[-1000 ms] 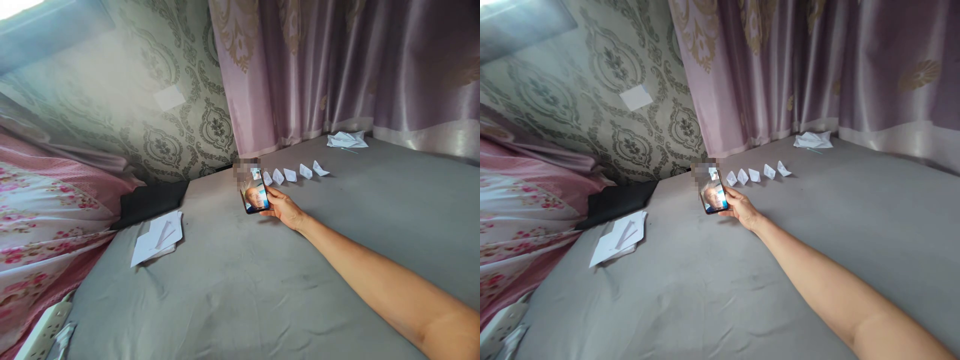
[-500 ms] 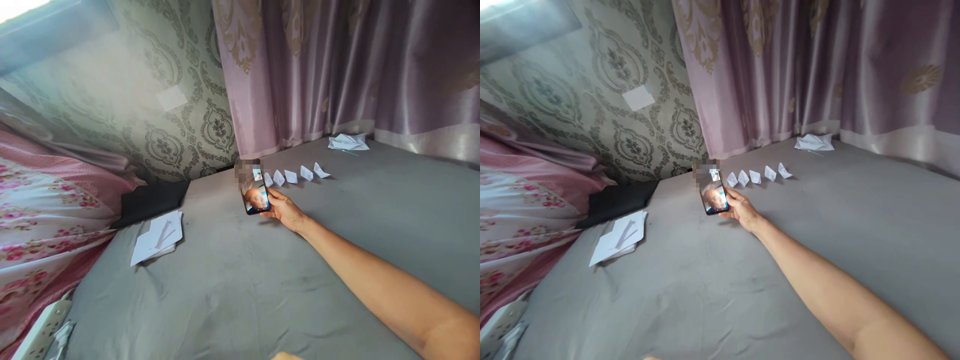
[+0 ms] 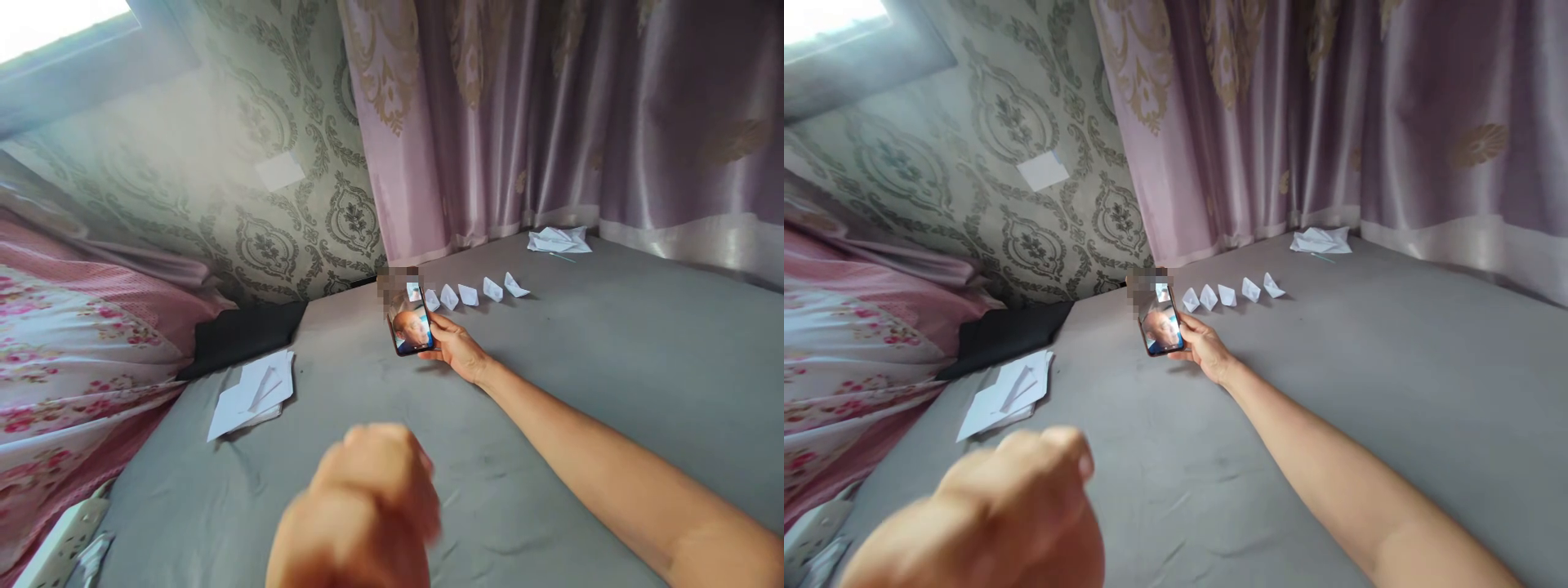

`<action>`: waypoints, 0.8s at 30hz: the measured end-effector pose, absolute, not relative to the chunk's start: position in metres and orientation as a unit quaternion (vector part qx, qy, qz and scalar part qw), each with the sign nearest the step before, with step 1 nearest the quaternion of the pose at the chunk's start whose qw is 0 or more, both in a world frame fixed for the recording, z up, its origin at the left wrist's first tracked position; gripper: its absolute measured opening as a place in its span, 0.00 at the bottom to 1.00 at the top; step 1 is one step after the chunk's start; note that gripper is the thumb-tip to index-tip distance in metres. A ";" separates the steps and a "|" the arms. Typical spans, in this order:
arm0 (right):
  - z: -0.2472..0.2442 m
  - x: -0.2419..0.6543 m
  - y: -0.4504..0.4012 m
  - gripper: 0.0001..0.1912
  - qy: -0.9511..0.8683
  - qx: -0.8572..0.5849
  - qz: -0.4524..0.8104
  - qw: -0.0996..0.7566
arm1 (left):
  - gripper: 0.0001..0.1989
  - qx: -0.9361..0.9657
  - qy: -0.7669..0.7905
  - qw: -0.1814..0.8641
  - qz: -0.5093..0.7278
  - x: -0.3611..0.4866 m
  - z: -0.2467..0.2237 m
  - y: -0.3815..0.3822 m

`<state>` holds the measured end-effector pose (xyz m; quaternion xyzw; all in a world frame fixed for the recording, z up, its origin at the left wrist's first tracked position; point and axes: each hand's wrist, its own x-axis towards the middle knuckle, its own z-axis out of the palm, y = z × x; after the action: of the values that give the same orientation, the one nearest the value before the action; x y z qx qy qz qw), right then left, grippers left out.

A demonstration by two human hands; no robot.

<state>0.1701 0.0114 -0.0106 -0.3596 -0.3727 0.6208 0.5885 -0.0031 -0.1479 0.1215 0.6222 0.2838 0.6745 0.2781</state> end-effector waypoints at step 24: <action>-0.008 0.162 0.008 0.21 -0.398 -0.363 0.639 0.549 | 0.10 0.356 0.371 0.692 0.506 -0.004 0.001 0.013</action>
<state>0.1615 0.0084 -0.0081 -0.3629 -0.3978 0.6390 0.5493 -0.0035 0.0133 0.0010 0.3558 0.3715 0.5059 0.6924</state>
